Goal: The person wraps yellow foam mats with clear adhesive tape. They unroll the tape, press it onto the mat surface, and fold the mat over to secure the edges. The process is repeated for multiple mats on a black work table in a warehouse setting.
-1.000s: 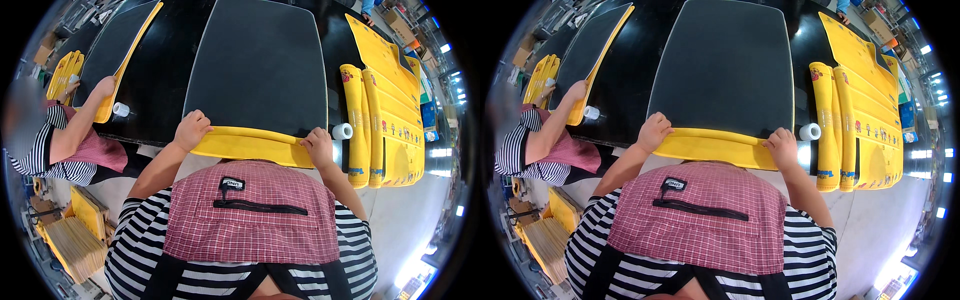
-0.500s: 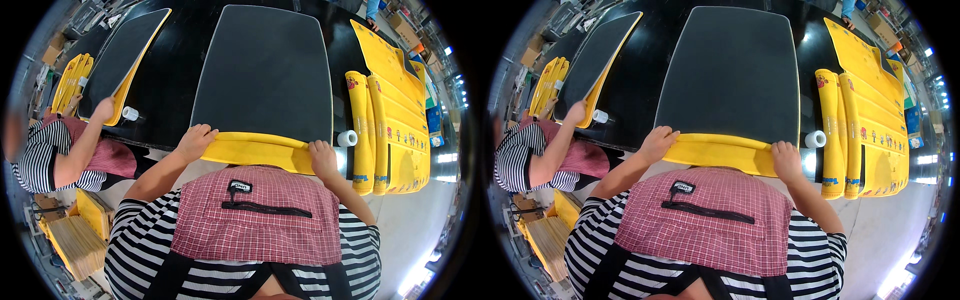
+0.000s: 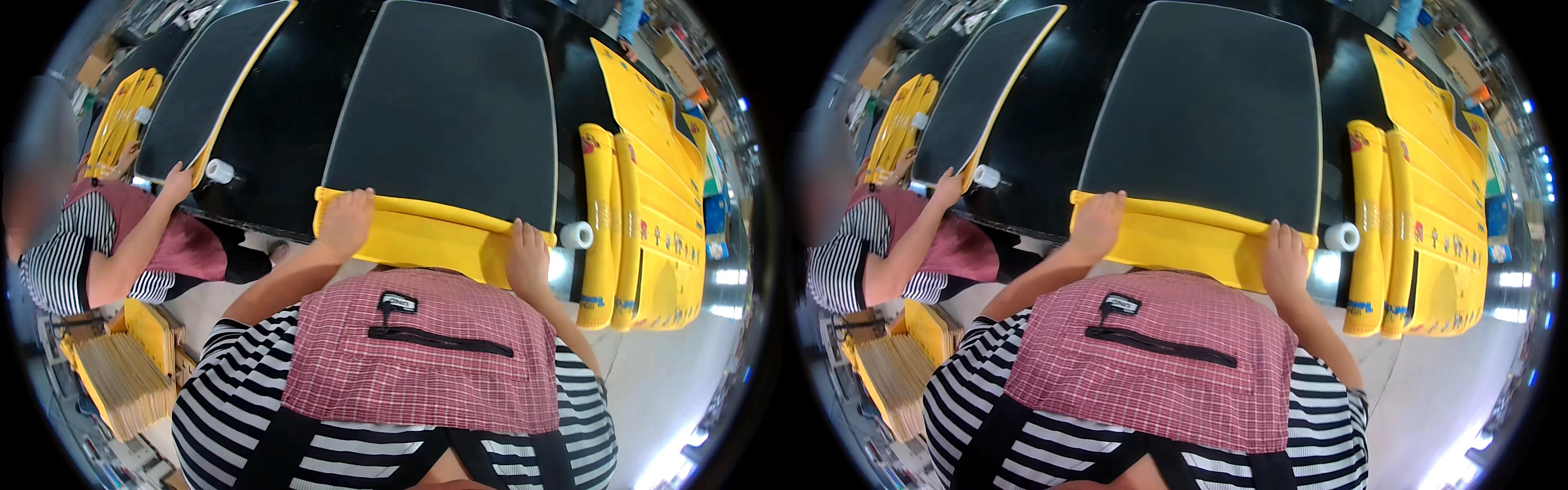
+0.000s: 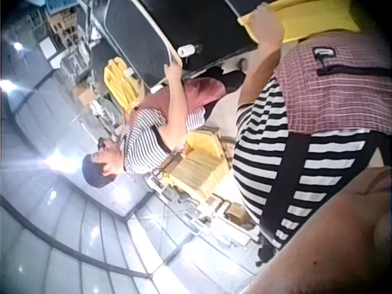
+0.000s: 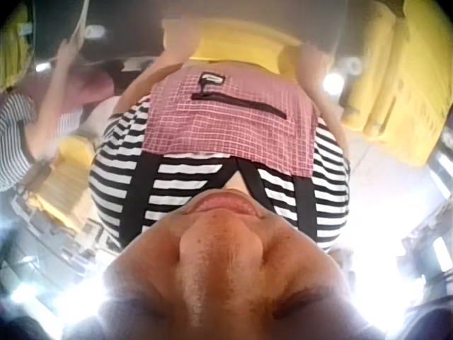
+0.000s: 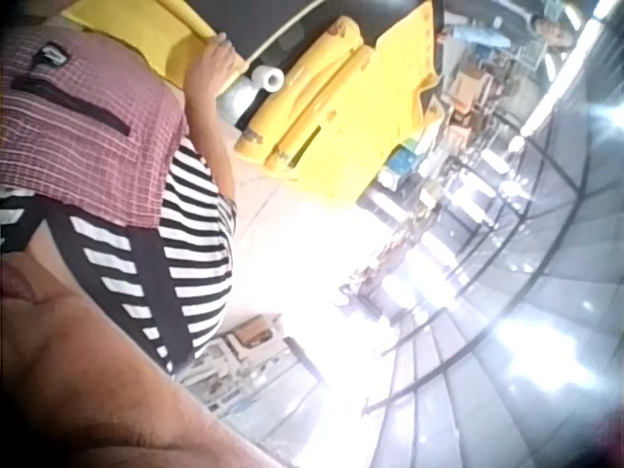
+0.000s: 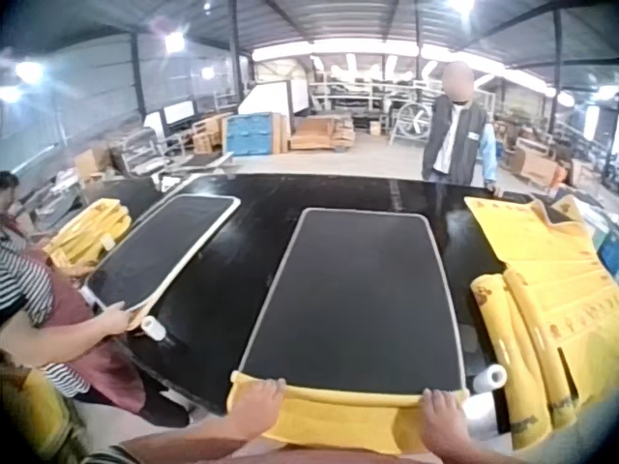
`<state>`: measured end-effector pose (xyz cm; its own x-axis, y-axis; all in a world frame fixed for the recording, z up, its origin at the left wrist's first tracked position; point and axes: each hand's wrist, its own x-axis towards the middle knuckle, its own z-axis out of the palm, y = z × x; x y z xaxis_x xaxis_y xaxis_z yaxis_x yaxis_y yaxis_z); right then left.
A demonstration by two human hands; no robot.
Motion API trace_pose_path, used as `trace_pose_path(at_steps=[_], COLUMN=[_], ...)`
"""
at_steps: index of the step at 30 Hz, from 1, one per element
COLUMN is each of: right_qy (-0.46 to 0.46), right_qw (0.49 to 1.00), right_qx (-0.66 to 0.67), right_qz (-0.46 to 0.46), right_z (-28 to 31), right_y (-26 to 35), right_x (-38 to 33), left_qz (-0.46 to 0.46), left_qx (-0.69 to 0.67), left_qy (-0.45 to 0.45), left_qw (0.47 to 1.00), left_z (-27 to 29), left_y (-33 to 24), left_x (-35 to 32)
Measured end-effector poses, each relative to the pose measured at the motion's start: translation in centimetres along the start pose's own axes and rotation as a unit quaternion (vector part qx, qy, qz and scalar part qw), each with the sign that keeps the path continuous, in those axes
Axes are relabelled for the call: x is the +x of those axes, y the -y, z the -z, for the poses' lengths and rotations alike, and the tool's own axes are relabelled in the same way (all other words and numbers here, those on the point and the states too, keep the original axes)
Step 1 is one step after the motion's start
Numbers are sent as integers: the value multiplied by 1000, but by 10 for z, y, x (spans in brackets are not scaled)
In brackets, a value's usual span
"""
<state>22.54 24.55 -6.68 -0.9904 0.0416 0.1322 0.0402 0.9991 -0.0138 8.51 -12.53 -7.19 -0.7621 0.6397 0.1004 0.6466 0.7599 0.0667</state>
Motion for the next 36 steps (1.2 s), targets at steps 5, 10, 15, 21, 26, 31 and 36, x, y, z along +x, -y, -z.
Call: trace_pose_path(at_steps=[5,10,15,21,26,31,36], right_qy=[95,13,-59,-67,-27,47,53], right_qw=[992,998,998,993,998,993,986], right_qx=[31,29,8,101,42,46,41], right_qz=[-75,-52,-29,-12,-25,-99,-153], right_z=[19,-3,-15,-26,-28,1,-1], right_y=[30,10,-33,-52,-16,23,26], right_x=[-7,50,151,195,125,123,157], left_qz=[71,95,151,132,89,-18,26], left_qx=[4,-73,-28,-28,-34,-155,-97], left_qy=[-3,-2,84,110,62,-167,-122], left_qw=[997,993,985,985,993,973,987], left_z=[-7,3,19,19,6,-3,-22], left_y=[-36,-22,2,23,28,24,13], left_x=[-14,38,150,210,214,203,152])
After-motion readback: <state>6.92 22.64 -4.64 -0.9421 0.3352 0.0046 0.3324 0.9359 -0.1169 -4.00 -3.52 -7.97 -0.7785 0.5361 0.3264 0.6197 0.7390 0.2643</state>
